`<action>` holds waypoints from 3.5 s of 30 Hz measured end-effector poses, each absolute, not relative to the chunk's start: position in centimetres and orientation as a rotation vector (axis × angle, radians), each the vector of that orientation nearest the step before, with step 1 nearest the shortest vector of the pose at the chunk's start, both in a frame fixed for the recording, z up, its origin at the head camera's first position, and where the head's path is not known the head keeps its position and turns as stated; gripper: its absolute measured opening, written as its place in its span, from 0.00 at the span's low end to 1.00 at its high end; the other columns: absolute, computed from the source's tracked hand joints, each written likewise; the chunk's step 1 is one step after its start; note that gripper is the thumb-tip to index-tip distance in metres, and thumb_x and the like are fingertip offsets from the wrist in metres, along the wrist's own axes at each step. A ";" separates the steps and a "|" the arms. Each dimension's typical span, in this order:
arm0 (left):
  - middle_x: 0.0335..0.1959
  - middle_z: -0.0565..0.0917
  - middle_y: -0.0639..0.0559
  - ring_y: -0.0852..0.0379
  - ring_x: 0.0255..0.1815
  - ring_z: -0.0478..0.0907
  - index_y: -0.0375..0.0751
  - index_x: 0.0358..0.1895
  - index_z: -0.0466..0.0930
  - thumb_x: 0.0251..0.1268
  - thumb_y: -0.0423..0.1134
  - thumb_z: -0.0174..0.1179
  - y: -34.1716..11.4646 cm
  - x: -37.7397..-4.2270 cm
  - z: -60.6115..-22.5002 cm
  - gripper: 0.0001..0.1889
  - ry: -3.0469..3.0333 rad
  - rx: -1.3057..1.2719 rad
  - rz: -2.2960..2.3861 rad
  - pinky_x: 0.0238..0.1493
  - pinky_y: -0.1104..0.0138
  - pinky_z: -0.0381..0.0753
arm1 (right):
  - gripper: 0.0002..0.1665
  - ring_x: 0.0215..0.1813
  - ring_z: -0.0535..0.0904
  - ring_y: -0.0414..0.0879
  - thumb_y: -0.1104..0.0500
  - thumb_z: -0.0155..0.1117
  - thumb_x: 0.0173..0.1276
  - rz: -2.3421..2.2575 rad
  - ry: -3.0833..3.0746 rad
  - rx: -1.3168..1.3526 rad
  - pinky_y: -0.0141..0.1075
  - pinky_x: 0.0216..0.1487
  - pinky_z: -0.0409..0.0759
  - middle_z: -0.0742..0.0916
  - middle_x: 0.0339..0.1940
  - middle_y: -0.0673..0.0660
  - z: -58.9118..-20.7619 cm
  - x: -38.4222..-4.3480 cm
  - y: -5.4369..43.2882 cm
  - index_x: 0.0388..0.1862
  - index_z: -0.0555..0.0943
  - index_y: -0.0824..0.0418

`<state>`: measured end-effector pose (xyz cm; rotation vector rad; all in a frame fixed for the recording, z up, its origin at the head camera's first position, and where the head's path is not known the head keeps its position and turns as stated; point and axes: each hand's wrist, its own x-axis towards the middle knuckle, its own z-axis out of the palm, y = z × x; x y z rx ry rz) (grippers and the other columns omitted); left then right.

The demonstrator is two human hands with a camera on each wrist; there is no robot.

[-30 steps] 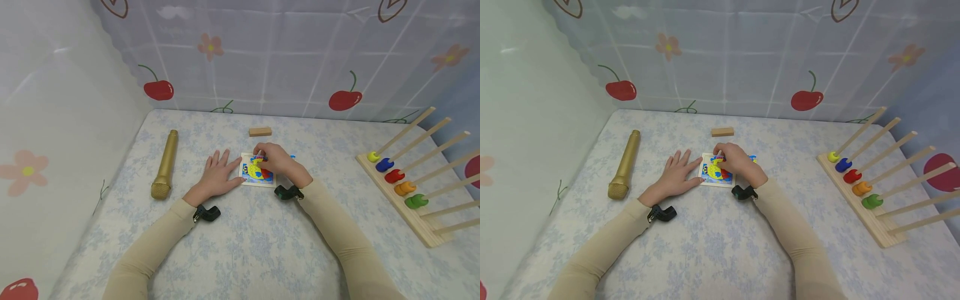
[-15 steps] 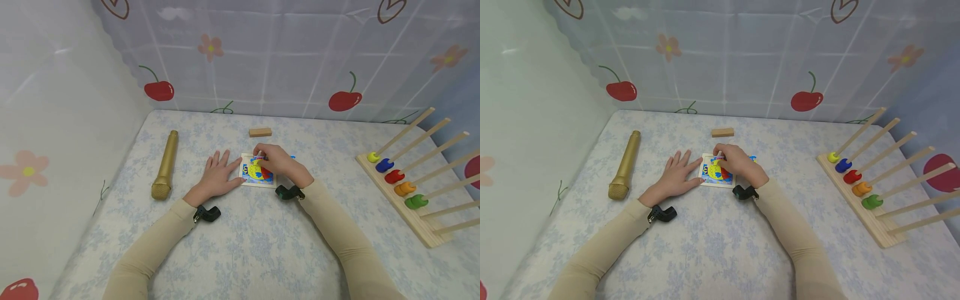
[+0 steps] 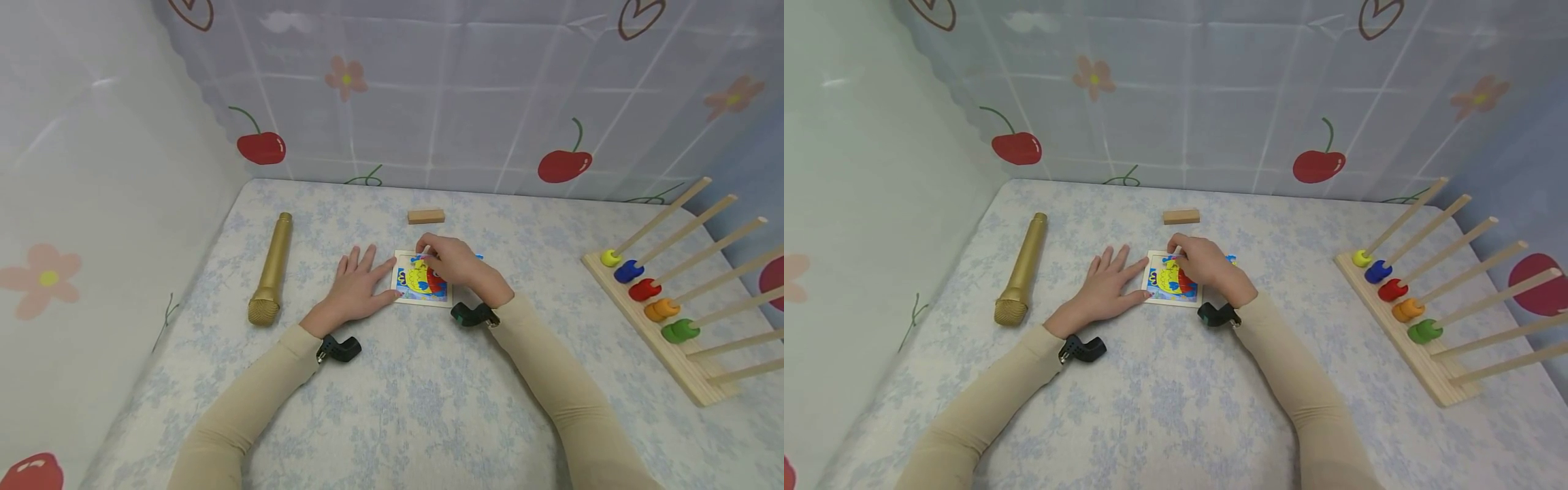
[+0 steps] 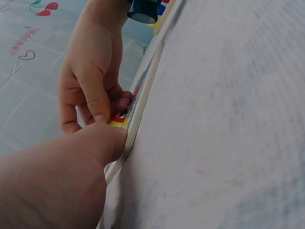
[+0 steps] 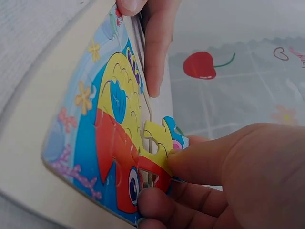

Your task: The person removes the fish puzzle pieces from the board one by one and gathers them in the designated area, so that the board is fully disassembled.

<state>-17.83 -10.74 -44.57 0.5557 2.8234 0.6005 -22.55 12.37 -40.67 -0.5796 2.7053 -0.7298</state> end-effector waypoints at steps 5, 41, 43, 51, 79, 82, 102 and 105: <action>0.85 0.43 0.37 0.31 0.85 0.31 0.56 0.82 0.58 0.72 0.63 0.53 -10.7 -17.8 -44.5 0.38 2.828 0.556 0.587 0.81 0.36 0.37 | 0.11 0.44 0.81 0.54 0.60 0.55 0.80 -0.797 2.692 -0.548 0.45 0.49 0.82 0.86 0.50 0.64 -40.5 -22.6 12.7 0.57 0.76 0.59; 0.85 0.43 0.37 0.32 0.85 0.30 0.55 0.82 0.58 0.73 0.63 0.53 -10.6 -17.7 -44.6 0.39 2.826 0.558 0.582 0.81 0.37 0.36 | 0.10 0.36 0.78 0.52 0.65 0.51 0.79 -0.755 2.765 -0.413 0.38 0.37 0.73 0.86 0.40 0.65 -39.5 -22.9 23.3 0.53 0.77 0.65; 0.85 0.43 0.37 0.32 0.85 0.31 0.55 0.82 0.58 0.73 0.63 0.54 -10.6 -17.7 -44.5 0.39 2.828 0.560 0.581 0.81 0.36 0.36 | 0.10 0.35 0.77 0.51 0.66 0.52 0.78 -0.759 2.769 -0.405 0.38 0.36 0.72 0.86 0.38 0.65 -39.5 -22.8 23.7 0.52 0.78 0.65; 0.85 0.43 0.37 0.32 0.85 0.31 0.55 0.82 0.58 0.72 0.63 0.54 -10.7 -17.6 -44.4 0.39 2.827 0.553 0.586 0.81 0.37 0.36 | 0.10 0.38 0.80 0.52 0.65 0.55 0.78 -0.763 2.759 -0.350 0.42 0.42 0.74 0.86 0.38 0.65 -40.1 -22.5 24.6 0.52 0.80 0.66; 0.85 0.43 0.37 0.32 0.85 0.30 0.54 0.81 0.58 0.72 0.62 0.54 -10.7 -17.5 -44.5 0.38 2.822 0.566 0.611 0.81 0.36 0.36 | 0.11 0.39 0.81 0.53 0.62 0.58 0.77 -0.745 2.838 -0.271 0.43 0.42 0.78 0.86 0.42 0.65 -41.8 -22.5 24.4 0.50 0.83 0.66; 0.85 0.43 0.37 0.32 0.85 0.30 0.54 0.81 0.59 0.72 0.62 0.54 -10.7 -17.5 -44.4 0.38 2.823 0.567 0.614 0.81 0.36 0.36 | 0.11 0.39 0.80 0.54 0.62 0.58 0.77 -0.744 2.843 -0.271 0.43 0.42 0.78 0.86 0.41 0.65 -41.9 -22.5 24.4 0.49 0.83 0.66; 0.85 0.43 0.37 0.33 0.85 0.30 0.54 0.82 0.58 0.73 0.62 0.54 -10.7 -17.6 -44.2 0.38 2.816 0.561 0.610 0.81 0.37 0.36 | 0.10 0.40 0.77 0.54 0.62 0.60 0.76 -0.773 2.868 -0.242 0.41 0.41 0.75 0.85 0.39 0.64 -41.8 -22.3 24.3 0.48 0.85 0.66; 0.85 0.43 0.37 0.32 0.85 0.30 0.55 0.81 0.58 0.72 0.62 0.54 -10.7 -17.6 -44.3 0.38 2.818 0.563 0.612 0.81 0.37 0.36 | 0.10 0.40 0.77 0.54 0.62 0.60 0.76 -0.773 2.868 -0.237 0.41 0.41 0.75 0.85 0.39 0.63 -41.8 -22.3 24.3 0.48 0.85 0.66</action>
